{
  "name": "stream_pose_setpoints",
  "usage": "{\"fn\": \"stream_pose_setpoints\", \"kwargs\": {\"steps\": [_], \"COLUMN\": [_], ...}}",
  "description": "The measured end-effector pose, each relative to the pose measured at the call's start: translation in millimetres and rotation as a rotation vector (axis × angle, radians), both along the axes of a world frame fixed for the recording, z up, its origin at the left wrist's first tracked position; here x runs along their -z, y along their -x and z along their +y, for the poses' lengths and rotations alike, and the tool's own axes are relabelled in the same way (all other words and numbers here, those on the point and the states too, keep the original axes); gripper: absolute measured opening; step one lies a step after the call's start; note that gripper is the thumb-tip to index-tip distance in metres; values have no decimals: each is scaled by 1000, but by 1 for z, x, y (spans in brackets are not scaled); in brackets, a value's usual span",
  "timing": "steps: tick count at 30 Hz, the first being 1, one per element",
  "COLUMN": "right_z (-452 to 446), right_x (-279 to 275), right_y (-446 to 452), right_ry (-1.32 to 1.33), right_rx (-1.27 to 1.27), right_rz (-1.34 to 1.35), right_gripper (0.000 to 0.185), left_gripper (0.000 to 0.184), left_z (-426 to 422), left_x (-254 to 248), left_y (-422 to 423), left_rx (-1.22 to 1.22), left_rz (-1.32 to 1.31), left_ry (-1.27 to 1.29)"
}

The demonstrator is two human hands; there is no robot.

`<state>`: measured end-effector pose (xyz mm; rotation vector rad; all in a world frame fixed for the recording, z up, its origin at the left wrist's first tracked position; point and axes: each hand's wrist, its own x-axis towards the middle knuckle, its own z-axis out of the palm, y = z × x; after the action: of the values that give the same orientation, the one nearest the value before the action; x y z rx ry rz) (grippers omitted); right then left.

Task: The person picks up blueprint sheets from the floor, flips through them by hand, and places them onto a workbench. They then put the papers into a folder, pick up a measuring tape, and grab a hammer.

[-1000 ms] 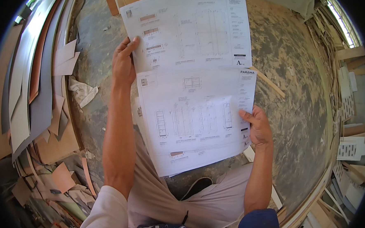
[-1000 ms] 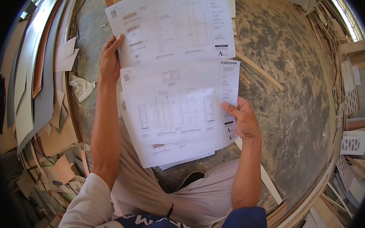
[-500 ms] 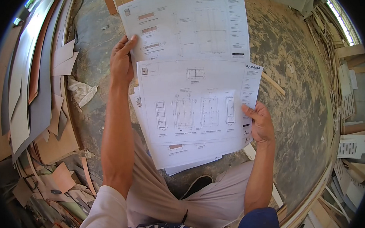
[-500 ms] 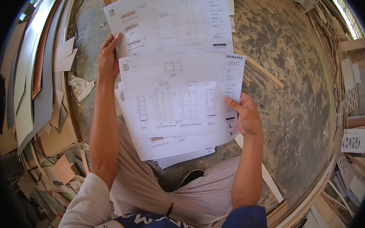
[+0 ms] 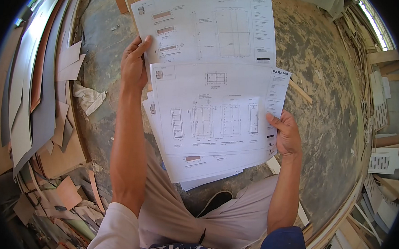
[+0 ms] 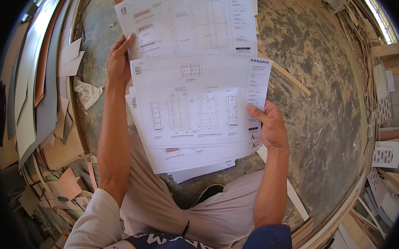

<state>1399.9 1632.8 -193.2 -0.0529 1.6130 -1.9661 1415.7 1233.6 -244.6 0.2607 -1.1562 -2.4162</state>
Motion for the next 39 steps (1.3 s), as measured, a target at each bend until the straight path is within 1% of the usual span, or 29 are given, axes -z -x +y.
{"fn": "stream_pose_setpoints", "kwargs": {"steps": [12,17,24,39], "right_z": [0,1,2,1], "right_x": [-2,-3,-3,-5], "right_y": [1,2,3,2], "right_ry": [18,18,27,27], "right_rx": [23,30,42,55], "right_rz": [-4,-2,7,10], "right_gripper": [25,25,24,24], "left_gripper": [25,24,24,24], "left_z": [0,7,0,1], "left_x": [4,-3,7,7], "left_y": [3,3,4,3], "left_rx": [19,-16,25,27], "left_rz": [-24,-23,-34,-29], "left_ry": [-7,-28,-2,1]}}
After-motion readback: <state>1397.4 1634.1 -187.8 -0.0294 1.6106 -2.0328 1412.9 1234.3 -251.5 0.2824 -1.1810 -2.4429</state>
